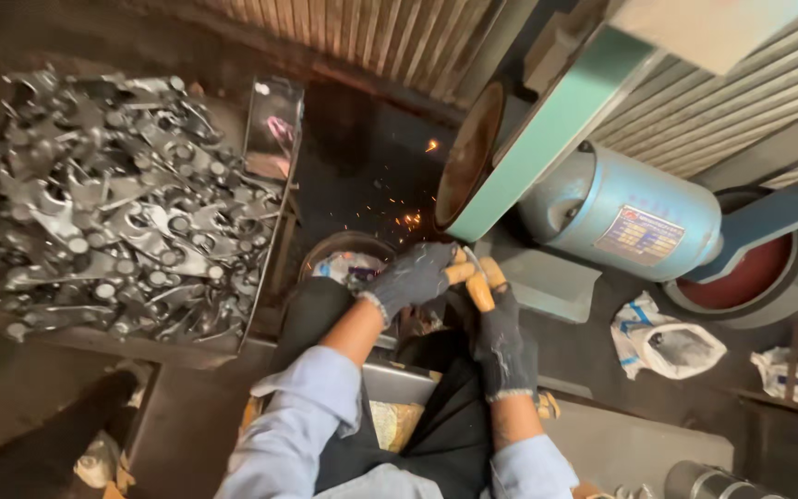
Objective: The person sits at a grinding station and repeatedly presses metal parts against a belt grinder to smooth edges, generating sparks. They handle multiple parts one at a time, repositioning them as needed, and occasionally pause to inspect the work.
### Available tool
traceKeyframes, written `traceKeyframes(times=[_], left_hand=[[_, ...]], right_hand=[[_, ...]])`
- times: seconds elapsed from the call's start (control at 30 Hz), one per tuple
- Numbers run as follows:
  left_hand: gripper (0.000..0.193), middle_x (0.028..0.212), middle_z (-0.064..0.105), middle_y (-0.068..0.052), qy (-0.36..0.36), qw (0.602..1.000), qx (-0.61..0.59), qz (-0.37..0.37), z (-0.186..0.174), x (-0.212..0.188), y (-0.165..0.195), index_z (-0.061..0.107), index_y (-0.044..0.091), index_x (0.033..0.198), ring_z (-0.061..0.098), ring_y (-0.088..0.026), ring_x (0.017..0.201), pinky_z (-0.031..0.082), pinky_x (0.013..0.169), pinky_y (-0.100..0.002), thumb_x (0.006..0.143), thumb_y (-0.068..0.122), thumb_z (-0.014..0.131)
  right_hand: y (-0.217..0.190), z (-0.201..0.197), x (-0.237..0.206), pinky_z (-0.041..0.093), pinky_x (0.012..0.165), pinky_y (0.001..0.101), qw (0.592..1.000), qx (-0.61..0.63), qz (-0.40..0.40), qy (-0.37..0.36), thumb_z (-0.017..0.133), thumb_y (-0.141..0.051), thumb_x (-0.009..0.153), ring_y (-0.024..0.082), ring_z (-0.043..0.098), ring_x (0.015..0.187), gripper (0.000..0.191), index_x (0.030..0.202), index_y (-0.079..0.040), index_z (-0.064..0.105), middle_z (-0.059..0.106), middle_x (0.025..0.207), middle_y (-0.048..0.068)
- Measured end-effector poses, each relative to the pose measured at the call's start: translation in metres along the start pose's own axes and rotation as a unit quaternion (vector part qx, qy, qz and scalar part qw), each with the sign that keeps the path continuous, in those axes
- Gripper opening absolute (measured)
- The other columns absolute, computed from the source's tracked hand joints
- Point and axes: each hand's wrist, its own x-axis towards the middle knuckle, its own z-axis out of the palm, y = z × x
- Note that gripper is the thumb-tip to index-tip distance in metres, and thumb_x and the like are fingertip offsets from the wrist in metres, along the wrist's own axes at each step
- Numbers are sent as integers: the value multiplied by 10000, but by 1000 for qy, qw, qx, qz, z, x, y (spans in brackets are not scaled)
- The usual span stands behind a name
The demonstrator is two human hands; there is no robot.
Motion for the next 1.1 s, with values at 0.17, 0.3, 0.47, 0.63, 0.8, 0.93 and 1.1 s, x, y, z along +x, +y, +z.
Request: traceKeyframes(times=[0.17, 0.3, 0.47, 0.63, 0.8, 0.93, 1.1], left_hand=[[301, 982, 765, -113, 26, 999, -19, 19, 15, -41, -12, 740, 87, 1059, 719, -245, 913, 539, 816, -394, 957, 351, 638], [307, 932, 768, -76, 50, 992, -109, 45, 22, -31, -10, 735, 42, 1044, 710, -181, 878, 556, 803, -371, 971, 322, 632], [296, 994, 746, -87, 136, 958, -253, -20, 32, 3, -22, 693, 13, 1092, 675, -173, 886, 556, 776, -366, 999, 280, 603], [317, 1021, 751, -155, 243, 967, -78, 4, 49, 29, -45, 695, 18, 1103, 710, -285, 939, 537, 827, -395, 1017, 302, 583], [355, 1088, 743, -178, 236, 970, -43, 48, 62, 37, -50, 720, 47, 1120, 700, -352, 1029, 539, 904, -429, 1044, 338, 532], [343, 1089, 733, -189, 129, 990, -36, 39, 40, 26, -25, 713, 58, 1137, 691, -371, 1026, 536, 869, -446, 1003, 336, 563], [338, 1089, 732, -175, -2, 995, 96, 36, 8, -6, -10, 711, 95, 1158, 700, -351, 1021, 541, 865, -455, 942, 343, 633]], right_hand=[[0, -20, -31, 541, 898, 273, 966, -250, -5, 68, 719, -213, 906, 152, 685, 1031, 429, 1280, -8, 675, 742, 1152, 95], [21, -30, -6, 553, 895, 254, 970, -226, -52, 74, 692, -204, 960, 137, 689, 1006, 376, 1262, 19, 676, 740, 1147, 89], [31, -41, 51, 559, 781, 327, 991, -124, 11, 42, 675, -216, 970, 170, 670, 864, 302, 1171, 10, 669, 722, 998, 65], [39, -47, 74, 504, 786, 296, 977, -206, -42, 33, 653, -249, 1015, 129, 619, 886, 297, 1130, 18, 720, 725, 1007, 42], [48, -68, 77, 527, 794, 275, 974, -202, -80, 60, 658, -239, 1024, 125, 628, 907, 292, 1137, 26, 705, 715, 1029, 44], [42, -50, 53, 564, 756, 293, 984, -45, 0, 175, 649, -223, 987, 157, 663, 876, 289, 1180, -11, 686, 711, 1007, 49], [5, -22, -4, 561, 751, 289, 972, -203, -8, 119, 707, -186, 904, 159, 694, 866, 365, 1262, -133, 654, 711, 963, 46]])
